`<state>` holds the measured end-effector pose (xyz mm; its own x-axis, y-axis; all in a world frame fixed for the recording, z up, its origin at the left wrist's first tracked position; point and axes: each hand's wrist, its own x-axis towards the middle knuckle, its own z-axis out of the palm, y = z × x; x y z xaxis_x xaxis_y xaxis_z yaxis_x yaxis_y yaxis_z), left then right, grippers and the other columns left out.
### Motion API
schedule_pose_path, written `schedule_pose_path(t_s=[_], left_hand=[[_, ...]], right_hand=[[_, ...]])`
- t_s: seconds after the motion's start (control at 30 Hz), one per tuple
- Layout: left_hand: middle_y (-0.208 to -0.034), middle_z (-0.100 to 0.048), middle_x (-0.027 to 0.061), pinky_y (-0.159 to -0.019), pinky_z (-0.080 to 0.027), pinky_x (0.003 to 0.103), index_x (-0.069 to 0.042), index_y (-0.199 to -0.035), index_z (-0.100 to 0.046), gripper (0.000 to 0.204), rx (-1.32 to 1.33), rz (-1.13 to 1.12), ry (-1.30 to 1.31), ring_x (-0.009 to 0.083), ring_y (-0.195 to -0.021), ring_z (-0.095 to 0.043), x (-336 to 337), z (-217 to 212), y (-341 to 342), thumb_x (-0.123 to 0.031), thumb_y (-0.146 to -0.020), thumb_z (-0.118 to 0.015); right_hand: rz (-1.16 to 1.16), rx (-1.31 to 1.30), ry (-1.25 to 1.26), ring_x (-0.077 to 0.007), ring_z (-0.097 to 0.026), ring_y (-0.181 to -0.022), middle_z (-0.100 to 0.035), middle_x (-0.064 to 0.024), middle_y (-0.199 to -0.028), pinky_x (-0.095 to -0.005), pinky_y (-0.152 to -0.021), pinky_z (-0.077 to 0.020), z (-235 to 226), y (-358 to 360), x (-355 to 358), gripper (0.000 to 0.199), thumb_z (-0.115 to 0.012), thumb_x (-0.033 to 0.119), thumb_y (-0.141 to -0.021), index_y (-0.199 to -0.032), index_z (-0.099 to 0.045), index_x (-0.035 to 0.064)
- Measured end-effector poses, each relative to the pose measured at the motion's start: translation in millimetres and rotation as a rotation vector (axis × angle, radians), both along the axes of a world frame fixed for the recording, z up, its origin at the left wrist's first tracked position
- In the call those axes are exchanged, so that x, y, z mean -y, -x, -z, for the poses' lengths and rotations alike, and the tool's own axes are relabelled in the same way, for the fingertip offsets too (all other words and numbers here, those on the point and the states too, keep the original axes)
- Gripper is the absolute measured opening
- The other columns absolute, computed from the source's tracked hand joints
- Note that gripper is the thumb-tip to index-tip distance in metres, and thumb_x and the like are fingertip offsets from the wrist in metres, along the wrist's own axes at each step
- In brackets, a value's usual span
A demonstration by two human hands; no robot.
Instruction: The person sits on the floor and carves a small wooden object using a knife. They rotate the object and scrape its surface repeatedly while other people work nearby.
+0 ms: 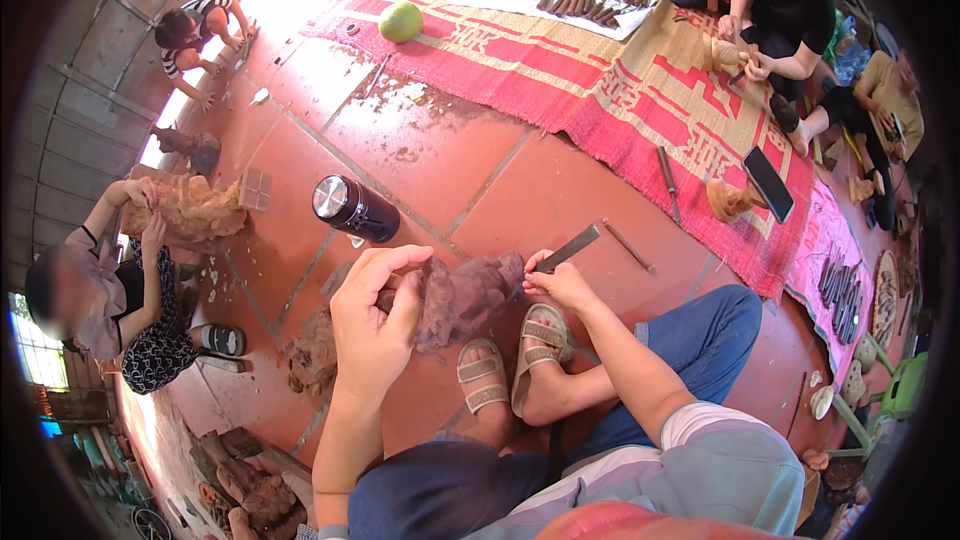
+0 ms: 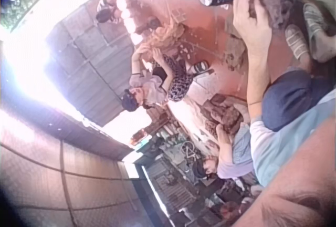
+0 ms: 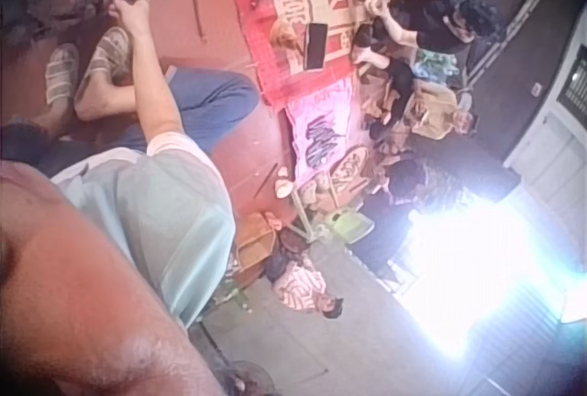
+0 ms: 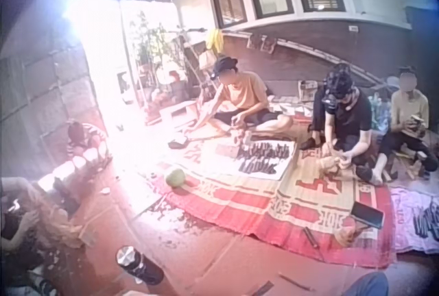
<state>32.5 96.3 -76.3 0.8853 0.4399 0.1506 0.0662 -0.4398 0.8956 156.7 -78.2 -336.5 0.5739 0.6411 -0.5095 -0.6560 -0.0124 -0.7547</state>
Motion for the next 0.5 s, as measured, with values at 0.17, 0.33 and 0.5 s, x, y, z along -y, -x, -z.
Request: schedule_pose_path(t_s=[0.17,0.33,0.5], left_hand=[[-0.088,-0.055,0.0027,-0.067,-0.038,0.018,0.001,-0.099,-0.061,0.023,-0.003,-0.005,0.008,0.0057,-0.074,-0.048,0.3,1.4,-0.8,0.007,-0.081,-0.048],[-0.088,-0.055,0.0026,-0.067,-0.038,0.018,0.002,-0.099,-0.061,0.022,-0.018,-0.001,-0.017,0.0055,-0.073,-0.048,1.5,-3.1,0.4,0.007,-0.082,-0.048],[-0.088,-0.055,0.0024,-0.065,-0.038,0.018,0.001,-0.099,-0.061,0.023,0.007,-0.003,-0.017,0.0052,-0.071,-0.048,0.1,2.4,0.0,0.007,-0.081,-0.048]], right_hand=[[-0.017,0.062,0.043,-0.0111,-0.059,-0.073,-0.055,-0.0025,-0.080,-0.0243,-0.062,-0.0534,-2.2,-1.7,-0.4,0.012,-0.057,-0.002,-0.080,-0.088,-0.053,0.0064],[-0.012,0.051,0.050,-0.0115,-0.060,-0.073,-0.055,-0.0030,-0.080,-0.0247,-0.061,-0.0535,-4.9,-1.2,0.1,0.012,-0.057,-0.002,-0.080,-0.088,-0.053,0.0060],[-0.014,0.064,0.015,-0.0120,-0.060,-0.073,-0.055,-0.0032,-0.080,-0.0253,-0.062,-0.0537,-0.5,-2.6,1.4,0.012,-0.057,-0.002,-0.080,-0.088,-0.053,0.0055]])
